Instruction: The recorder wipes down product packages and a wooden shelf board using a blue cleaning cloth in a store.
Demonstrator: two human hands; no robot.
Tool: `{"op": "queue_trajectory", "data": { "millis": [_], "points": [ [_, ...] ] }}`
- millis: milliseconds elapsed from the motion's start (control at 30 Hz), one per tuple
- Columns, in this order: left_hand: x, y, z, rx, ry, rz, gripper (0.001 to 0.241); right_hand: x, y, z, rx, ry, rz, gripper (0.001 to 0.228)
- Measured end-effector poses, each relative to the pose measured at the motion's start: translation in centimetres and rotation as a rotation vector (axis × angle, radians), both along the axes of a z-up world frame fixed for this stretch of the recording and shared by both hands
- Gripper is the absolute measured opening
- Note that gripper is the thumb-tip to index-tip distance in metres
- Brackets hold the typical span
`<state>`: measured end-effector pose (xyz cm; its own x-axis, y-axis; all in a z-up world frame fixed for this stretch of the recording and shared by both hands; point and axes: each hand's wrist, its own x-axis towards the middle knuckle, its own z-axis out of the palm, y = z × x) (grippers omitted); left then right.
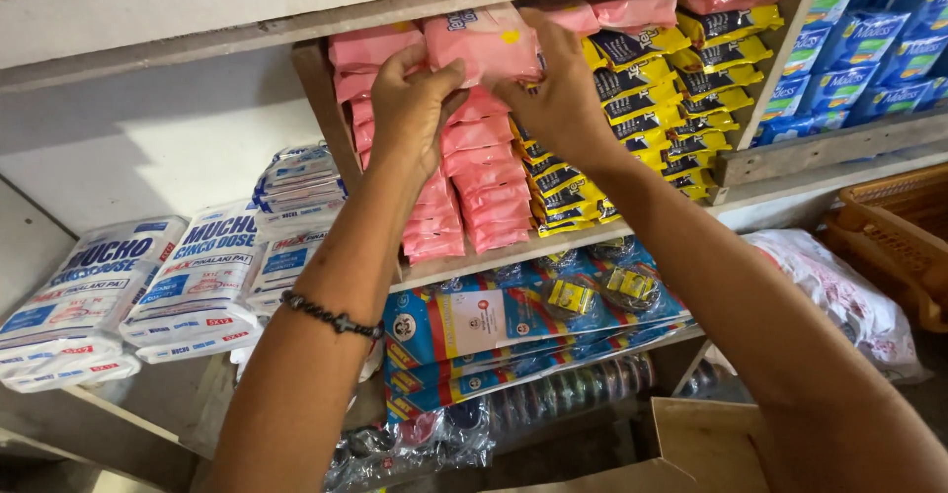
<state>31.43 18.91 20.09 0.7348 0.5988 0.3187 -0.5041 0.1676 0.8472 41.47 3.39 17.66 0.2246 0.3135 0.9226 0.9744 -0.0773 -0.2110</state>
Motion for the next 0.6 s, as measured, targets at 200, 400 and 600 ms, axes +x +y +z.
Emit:
{"op": "queue_trajectory", "data": {
  "millis": [200, 400, 600],
  "points": [
    [0.3, 1.3, -1.2, -0.196, 0.055, -0.025, 0.023, 0.2, 1.7, 0.4, -0.285, -0.319, -0.463, 0.049],
    [1.3, 1.4, -0.7, -0.164, -0.111, 0.033, 0.023, 2.3, 3.5, 0.8, -0.287, -0.398, -0.476, 0.059],
    [3.4, 2.5, -0.5, -0.197, -0.157, 0.096, 0.013, 3.6, 4.5, 0.7, -0.264, -0.572, -0.605, 0.065]
  ]
}}
